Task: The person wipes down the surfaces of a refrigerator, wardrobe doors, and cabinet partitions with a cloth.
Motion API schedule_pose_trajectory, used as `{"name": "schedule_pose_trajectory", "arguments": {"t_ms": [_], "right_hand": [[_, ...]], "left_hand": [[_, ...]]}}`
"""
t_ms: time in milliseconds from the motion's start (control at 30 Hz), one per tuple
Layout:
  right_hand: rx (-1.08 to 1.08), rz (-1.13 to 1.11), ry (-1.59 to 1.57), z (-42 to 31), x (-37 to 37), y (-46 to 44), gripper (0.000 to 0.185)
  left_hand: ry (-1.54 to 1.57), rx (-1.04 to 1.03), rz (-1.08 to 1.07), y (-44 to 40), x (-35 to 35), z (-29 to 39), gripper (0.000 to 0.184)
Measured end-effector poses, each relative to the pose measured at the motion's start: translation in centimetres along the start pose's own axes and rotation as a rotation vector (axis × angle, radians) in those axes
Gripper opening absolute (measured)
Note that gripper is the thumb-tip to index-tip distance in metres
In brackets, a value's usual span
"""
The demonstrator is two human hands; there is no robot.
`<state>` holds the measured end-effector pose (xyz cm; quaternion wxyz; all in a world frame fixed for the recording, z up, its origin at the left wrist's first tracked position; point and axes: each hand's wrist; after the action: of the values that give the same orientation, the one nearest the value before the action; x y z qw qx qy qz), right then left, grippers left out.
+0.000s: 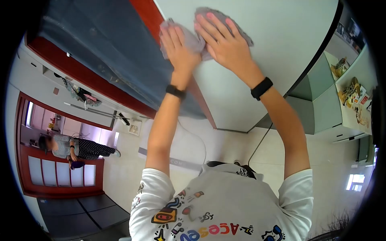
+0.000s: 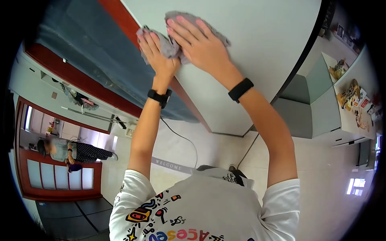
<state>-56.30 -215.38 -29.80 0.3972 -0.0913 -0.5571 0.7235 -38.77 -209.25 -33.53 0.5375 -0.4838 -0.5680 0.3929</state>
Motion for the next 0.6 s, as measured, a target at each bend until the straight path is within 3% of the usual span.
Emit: {"name": "schedule_pose_trajectory", "arguments": {"t_ms": [133, 300, 400, 467, 600], "right_hand": [[0.093, -0.200, 0.045, -2.0, -0.4, 6.2, 0.057], [0.132, -0.317, -0.003, -4.0, -2.3, 16.2, 0.056], [0.133, -0.283, 0.020, -2.7, -2.2, 17.9, 0.053], [0.035, -0.285, -0.032, -1.1, -1.4, 17.3, 0.054], [-0.117, -0.097, 0.053, 5.3, 2.4, 10.6, 0.056]], "left_hand": [[-0.013, -0.011, -0.183, 8.4, -1.0, -0.4, 0.087], [0.150, 0.205, -0.597, 17.6, -1.4, 2.6, 0.099], [0.020, 0.055, -0.345, 16.5, -2.7, 3.8, 0.095], [0.111, 0.073, -0.344, 13.6, -2.2, 5.0, 0.094], [0.224, 0.026, -0.150, 2.3, -3.0, 8.1, 0.097]]}}
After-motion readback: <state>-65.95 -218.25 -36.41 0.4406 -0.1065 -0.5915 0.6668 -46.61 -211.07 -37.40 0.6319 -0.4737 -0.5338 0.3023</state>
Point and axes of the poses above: each hand's wrist, its own y-axis away from the middle knuckle, its own x-axis out of the back of the hand, z = x × y, and after that the axes turned 7 degrees about y, right-handed
